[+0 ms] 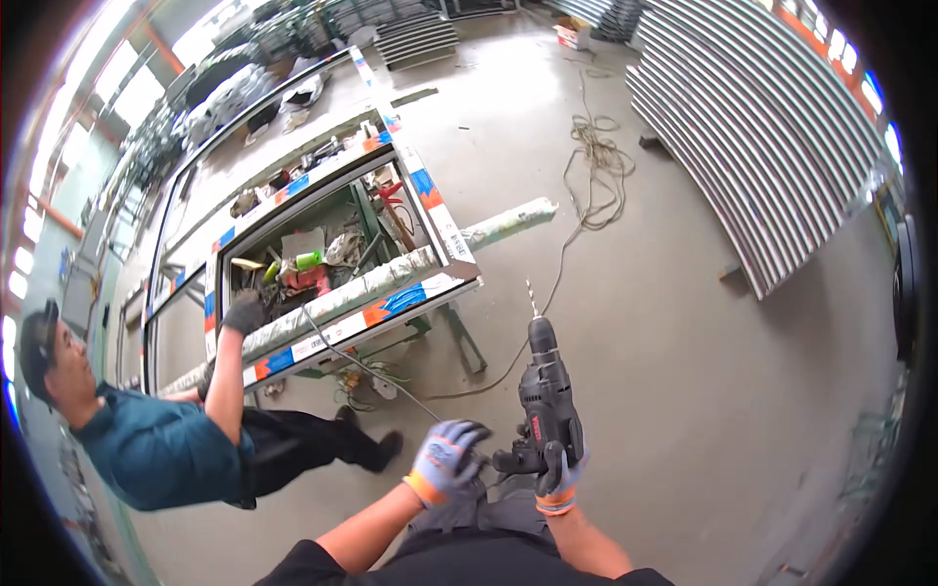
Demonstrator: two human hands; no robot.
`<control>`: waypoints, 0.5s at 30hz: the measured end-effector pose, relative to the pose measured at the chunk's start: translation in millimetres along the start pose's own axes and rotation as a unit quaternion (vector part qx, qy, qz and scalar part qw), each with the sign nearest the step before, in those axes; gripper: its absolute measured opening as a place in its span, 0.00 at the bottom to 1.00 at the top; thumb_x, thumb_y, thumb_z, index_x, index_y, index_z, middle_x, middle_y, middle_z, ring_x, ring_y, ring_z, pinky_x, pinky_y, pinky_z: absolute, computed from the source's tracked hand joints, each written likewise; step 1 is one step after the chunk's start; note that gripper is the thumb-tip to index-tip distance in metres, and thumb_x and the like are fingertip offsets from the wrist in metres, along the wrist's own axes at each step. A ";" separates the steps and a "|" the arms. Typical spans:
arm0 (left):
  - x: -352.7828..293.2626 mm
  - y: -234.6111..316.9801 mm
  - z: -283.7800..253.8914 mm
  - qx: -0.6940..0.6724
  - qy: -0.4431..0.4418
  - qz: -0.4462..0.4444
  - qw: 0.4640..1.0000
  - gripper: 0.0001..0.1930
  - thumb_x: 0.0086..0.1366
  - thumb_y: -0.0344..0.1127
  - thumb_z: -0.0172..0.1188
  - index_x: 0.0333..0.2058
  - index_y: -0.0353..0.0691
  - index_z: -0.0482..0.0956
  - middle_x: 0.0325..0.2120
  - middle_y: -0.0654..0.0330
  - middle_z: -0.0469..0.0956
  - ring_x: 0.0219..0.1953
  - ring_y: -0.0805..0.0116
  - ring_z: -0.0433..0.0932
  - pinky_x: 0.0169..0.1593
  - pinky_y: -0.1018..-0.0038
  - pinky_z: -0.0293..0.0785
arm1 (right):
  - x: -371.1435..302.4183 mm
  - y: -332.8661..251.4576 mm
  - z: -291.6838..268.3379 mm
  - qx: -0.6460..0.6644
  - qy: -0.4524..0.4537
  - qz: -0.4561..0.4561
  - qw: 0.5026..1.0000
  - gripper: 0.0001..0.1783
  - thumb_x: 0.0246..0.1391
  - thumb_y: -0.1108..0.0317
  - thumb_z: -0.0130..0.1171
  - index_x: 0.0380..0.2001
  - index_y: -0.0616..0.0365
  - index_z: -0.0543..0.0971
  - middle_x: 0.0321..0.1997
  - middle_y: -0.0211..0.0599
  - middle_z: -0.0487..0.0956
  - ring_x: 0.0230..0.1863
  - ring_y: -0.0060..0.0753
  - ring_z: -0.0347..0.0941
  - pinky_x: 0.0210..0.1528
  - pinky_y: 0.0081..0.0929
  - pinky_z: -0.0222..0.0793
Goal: Assembling and securing components of large metal window frames using manual tools and power drills.
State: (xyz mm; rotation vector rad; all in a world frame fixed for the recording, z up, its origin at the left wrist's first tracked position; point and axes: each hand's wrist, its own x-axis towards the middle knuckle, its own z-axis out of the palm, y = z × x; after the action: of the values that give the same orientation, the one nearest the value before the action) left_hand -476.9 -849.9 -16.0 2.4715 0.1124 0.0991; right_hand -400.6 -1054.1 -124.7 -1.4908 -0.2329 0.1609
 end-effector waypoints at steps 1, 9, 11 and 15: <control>14.8 15.7 11.3 -0.014 -0.010 -0.005 1.000 0.30 0.50 0.39 0.66 0.53 0.39 0.72 0.50 0.48 0.73 0.52 0.46 0.71 0.59 0.56 0.65 | 22.1 -4.7 0.2 0.110 0.005 0.060 0.992 0.22 0.57 0.71 0.56 0.52 0.74 0.70 0.53 0.50 0.72 0.49 0.43 0.74 0.51 0.37 0.72; 140.1 11.6 11.9 -0.116 0.003 -0.077 0.990 0.30 0.53 0.48 0.68 0.50 0.37 0.71 0.45 0.46 0.77 0.49 0.49 0.75 0.55 0.60 0.70 | 170.6 -106.9 51.8 0.190 -0.018 0.078 0.979 0.29 0.56 0.55 0.54 0.51 0.70 0.71 0.41 0.50 0.79 0.40 0.41 0.78 0.44 0.33 0.75; 172.4 -6.5 26.8 -0.164 0.002 -0.038 0.986 0.32 0.52 0.50 0.69 0.50 0.37 0.70 0.42 0.45 0.78 0.47 0.48 0.77 0.51 0.59 0.73 | 200.4 -100.8 48.9 0.163 -0.053 0.073 0.982 0.28 0.59 0.54 0.50 0.53 0.68 0.69 0.44 0.49 0.78 0.44 0.42 0.77 0.47 0.32 0.74; 238.0 -11.9 22.7 -0.142 -0.183 -0.091 0.969 0.41 0.53 0.52 0.68 0.58 0.35 0.59 0.36 0.44 0.80 0.41 0.45 0.79 0.45 0.58 0.75 | 254.6 -111.3 59.5 0.127 -0.023 0.078 0.989 0.32 0.58 0.46 0.51 0.52 0.65 0.68 0.43 0.48 0.77 0.43 0.42 0.76 0.47 0.37 0.73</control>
State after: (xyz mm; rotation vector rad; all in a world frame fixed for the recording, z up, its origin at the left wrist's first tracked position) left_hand -238.8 -829.3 -30.8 2.1408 0.1526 -0.3916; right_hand -173.5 -941.8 4.0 -1.2526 -0.1264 0.3388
